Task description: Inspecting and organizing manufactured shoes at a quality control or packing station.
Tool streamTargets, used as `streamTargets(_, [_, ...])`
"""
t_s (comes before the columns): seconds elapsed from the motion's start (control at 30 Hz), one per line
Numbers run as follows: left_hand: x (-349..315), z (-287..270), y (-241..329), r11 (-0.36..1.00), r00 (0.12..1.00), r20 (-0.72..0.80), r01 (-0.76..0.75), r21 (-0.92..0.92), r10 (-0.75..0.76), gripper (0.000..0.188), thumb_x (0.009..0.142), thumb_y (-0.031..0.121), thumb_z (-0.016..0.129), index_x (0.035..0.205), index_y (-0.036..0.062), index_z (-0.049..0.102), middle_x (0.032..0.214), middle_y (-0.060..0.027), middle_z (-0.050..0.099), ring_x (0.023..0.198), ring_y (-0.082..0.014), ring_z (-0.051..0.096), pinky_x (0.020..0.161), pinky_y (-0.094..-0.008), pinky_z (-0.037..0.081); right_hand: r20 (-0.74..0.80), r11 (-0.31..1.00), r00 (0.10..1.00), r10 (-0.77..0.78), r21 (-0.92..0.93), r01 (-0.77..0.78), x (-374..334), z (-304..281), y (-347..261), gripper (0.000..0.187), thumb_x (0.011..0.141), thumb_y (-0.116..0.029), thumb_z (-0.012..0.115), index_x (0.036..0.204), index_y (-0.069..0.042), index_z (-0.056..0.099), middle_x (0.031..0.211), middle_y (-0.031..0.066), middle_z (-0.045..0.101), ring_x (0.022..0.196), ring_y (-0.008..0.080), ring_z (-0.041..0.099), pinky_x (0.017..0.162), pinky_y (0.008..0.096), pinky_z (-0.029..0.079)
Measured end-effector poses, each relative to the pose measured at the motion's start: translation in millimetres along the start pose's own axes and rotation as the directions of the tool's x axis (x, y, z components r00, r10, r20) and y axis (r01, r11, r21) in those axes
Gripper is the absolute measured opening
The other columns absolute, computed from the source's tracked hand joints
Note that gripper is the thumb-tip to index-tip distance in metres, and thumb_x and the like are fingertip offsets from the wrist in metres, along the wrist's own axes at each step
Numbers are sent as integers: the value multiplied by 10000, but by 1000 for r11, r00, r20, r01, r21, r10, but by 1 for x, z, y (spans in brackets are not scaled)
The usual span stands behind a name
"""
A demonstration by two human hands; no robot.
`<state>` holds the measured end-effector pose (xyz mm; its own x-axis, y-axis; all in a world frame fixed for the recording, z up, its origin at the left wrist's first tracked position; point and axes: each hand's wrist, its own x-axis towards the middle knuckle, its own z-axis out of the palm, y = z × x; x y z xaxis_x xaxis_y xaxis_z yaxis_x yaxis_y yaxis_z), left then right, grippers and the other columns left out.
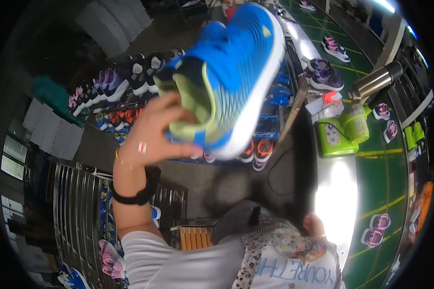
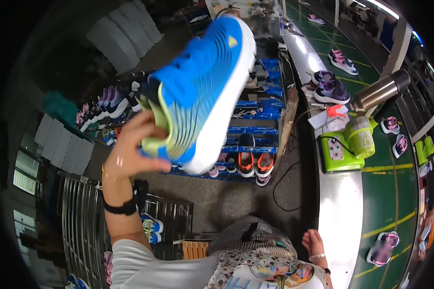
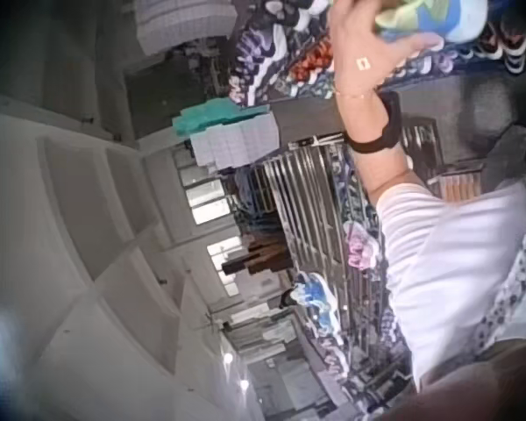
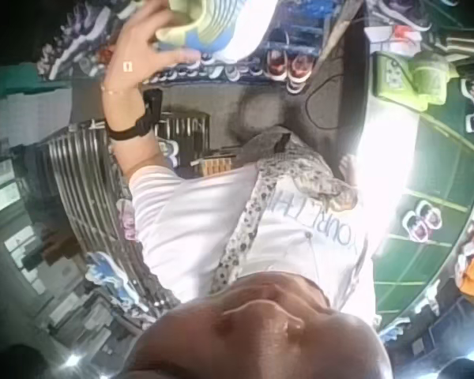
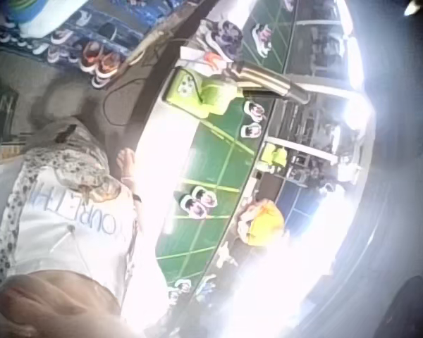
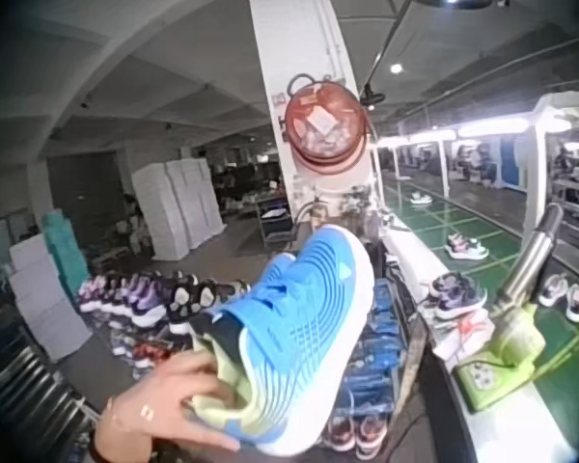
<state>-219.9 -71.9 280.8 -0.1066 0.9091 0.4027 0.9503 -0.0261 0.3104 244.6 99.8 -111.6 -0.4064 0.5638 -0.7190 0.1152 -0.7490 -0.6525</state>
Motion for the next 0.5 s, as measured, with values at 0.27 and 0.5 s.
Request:
streamTargets(0.27, [82,58,-132,794,958,-90,278,540,-274,535,658,461,633,1086,156,533,1065,-72,518,1102,-272,418,944,-525,228,78,934,983,-164,-310,180,9,85,-44,184,857,-217,522,978,-78,517,848,16,568,753,94,544,674,224,456])
streamTargets(0.5, [23,147,-93,983,887,-437,-89,158,150,96,669,48,597,752,66,553,709,-68,553,698,-269,517,673,-352,408,-51,988,998,-32,-152,24,3,57,-3,166,846,-204,539,952,-79,519,816,14,565,711,91,539,634,226,463])
